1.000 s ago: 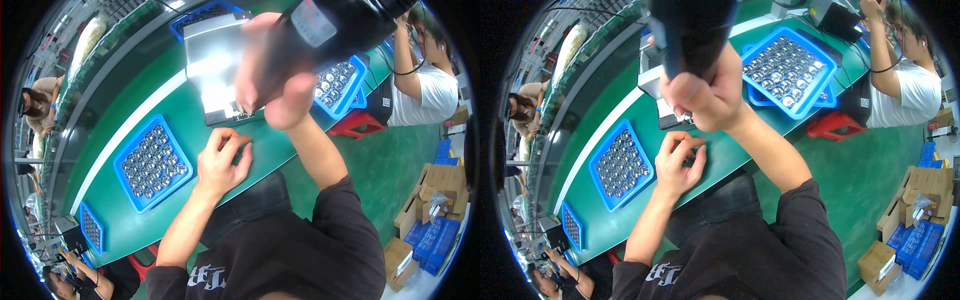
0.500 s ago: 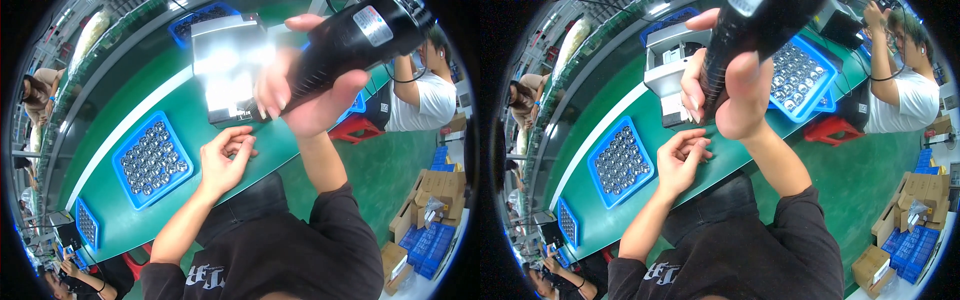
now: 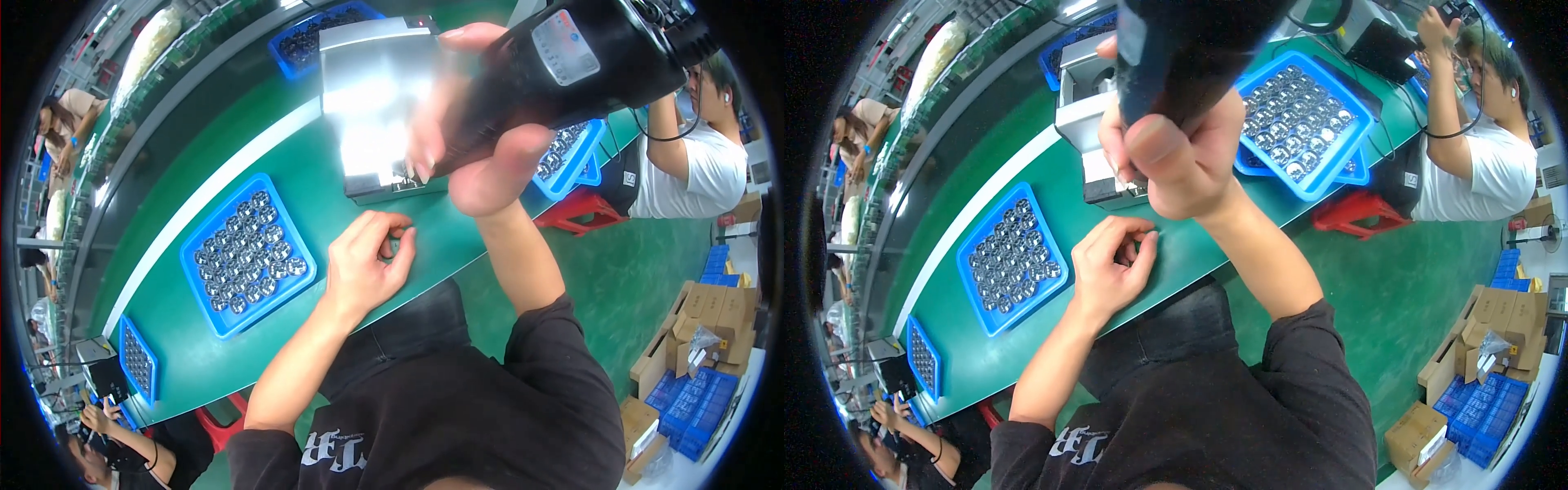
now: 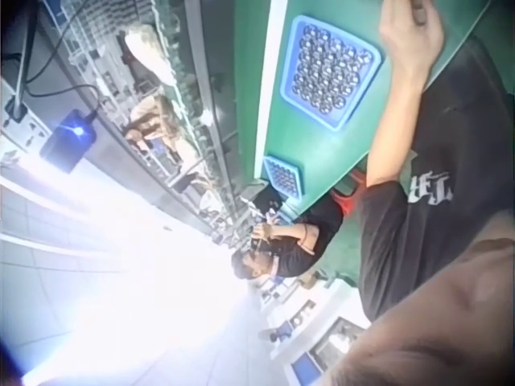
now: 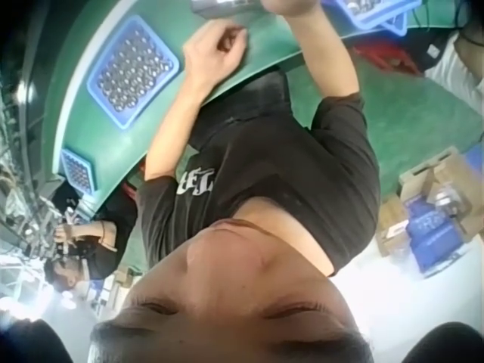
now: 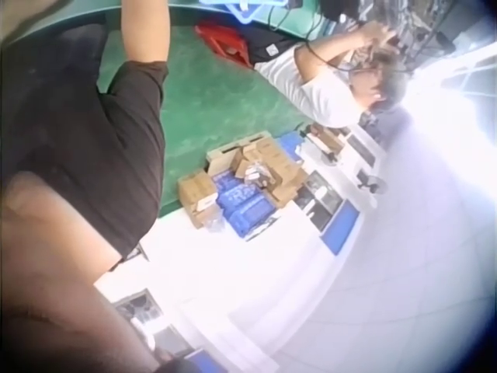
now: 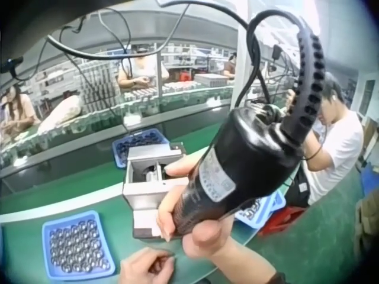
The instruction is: The person fastens small components into a blue assembly tray using an electric screwdriver.
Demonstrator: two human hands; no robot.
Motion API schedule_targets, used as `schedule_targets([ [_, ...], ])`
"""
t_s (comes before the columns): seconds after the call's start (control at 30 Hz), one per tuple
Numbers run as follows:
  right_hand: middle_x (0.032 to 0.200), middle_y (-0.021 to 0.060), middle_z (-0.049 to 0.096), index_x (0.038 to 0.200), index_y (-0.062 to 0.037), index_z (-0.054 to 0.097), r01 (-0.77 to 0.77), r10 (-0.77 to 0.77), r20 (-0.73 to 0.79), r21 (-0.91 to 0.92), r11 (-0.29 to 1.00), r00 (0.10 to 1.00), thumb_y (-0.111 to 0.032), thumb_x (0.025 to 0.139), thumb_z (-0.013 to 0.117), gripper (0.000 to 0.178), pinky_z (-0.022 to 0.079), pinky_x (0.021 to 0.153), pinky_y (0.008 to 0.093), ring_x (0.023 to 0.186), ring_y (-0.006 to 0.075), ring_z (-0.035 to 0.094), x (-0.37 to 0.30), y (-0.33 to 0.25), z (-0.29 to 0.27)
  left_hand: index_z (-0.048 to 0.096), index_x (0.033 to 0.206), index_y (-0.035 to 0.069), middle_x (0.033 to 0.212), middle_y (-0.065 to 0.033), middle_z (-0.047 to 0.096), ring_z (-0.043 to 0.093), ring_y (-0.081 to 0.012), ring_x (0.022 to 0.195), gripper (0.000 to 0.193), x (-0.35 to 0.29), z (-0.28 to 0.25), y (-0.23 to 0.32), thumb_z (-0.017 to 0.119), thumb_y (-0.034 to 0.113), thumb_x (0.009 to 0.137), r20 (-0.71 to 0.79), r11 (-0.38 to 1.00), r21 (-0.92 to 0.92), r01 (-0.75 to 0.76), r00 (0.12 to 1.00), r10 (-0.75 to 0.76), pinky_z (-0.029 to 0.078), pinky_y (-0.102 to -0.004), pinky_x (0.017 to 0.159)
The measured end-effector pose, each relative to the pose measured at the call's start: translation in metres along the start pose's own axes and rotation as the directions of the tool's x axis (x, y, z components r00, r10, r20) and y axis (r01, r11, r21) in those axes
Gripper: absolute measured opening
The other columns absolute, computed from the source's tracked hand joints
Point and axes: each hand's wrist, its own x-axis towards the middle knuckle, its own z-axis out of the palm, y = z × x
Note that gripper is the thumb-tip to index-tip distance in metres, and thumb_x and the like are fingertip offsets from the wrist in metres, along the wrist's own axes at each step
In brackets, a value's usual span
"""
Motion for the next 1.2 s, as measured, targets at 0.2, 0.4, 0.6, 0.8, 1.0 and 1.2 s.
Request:
schedule_targets([
  [0.2, 0.075, 0.0023, 0.061, 0.127, 0.0048, 0.050, 0.134, -0.135, 0.006, 0.046, 0.990, 0.991, -0.048, 0.085, 0.075, 0.072, 0.044, 0.054, 0.0217, 0.061, 0.0090, 0.055, 0.003, 0.011, 0.009, 0.071, 0.093, 0.004, 0.077, -0.0049, 0.064, 0.054, -0.0123, 0.053, 0.011, -0.001, -0.001, -0.001, 0.076, 0.004, 0.083, -0.006, 1.000, 0.018, -0.016, 1.000, 0.016, 0.046, -0.0273, 0.050],
  [0.4, 0.083, 0.0024, 0.064, 0.129, 0.0053, 0.050, 0.126, -0.136, 0.069, 0.130, 0.983, 0.988, -0.013, 0.090, 0.074, 0.049, 0.043, 0.055, 0.0205, 0.062, 0.0064, 0.056, 0.009, 0.012, 0.003, 0.070, 0.093, 0.004, 0.078, -0.0050, 0.066, 0.056, -0.0130, 0.054, 0.011, -0.002, -0.002, 0.002, 0.075, 0.004, 0.084, -0.006, 1.000, -0.002, 0.002, 1.000, -0.002, 0.047, -0.0270, 0.050],
  [0.6, 0.060, 0.0035, 0.053, 0.139, -0.0013, 0.035, 0.073, -0.076, 0.033, 0.074, 0.995, 0.997, -0.086, 0.090, 0.035, 0.097, 0.044, 0.043, 0.0238, 0.044, 0.0126, 0.052, 0.018, -0.009, -0.001, 0.071, 0.101, -0.002, 0.084, -0.0064, 0.071, 0.064, -0.0079, 0.064, 0.014, 0.000, -0.006, 0.006, 0.074, 0.003, 0.089, 0.032, 0.987, -0.103, 0.125, 0.992, -0.122, 0.051, -0.0223, 0.058],
  [0.8, 0.064, 0.0058, 0.053, 0.145, -0.0016, 0.029, 0.048, -0.069, 0.096, 0.208, 0.977, 0.993, -0.087, 0.088, 0.039, 0.103, 0.045, 0.043, 0.0319, 0.046, 0.0173, 0.052, 0.004, -0.020, -0.004, 0.067, 0.112, -0.009, 0.089, -0.0078, 0.073, 0.068, -0.0083, 0.071, 0.021, 0.003, -0.006, 0.014, 0.068, 0.003, 0.095, 0.194, 0.711, -0.515, 0.478, 0.873, -0.447, 0.055, -0.0208, 0.064],
  [1.0, 0.063, 0.0063, 0.052, 0.144, -0.0031, 0.029, -0.018, 0.008, 0.061, 0.167, 0.986, 0.998, -0.082, 0.090, 0.046, 0.098, 0.045, 0.041, 0.0315, 0.046, 0.0189, 0.052, -0.007, -0.006, -0.004, 0.072, 0.103, 0.000, 0.081, -0.0057, 0.069, 0.061, -0.0095, 0.060, 0.019, -0.003, -0.004, 0.006, 0.075, 0.002, 0.084, 0.016, 0.989, -0.113, 0.092, 0.996, -0.090, 0.051, -0.0235, 0.057],
  [1.2, 0.064, 0.0057, 0.052, 0.144, -0.0008, 0.030, 0.018, -0.028, 0.032, 0.270, 0.963, 0.999, -0.078, 0.094, 0.044, 0.093, 0.047, 0.042, 0.0318, 0.045, 0.0178, 0.052, -0.013, -0.002, -0.012, 0.071, 0.105, -0.001, 0.105, -0.0144, 0.062, 0.061, -0.0279, 0.080, 0.025, -0.018, -0.010, 0.010, 0.079, 0.006, 0.082, 0.044, 0.974, 0.224, -0.035, 0.999, 0.026, 0.053, -0.0394, 0.072],
])
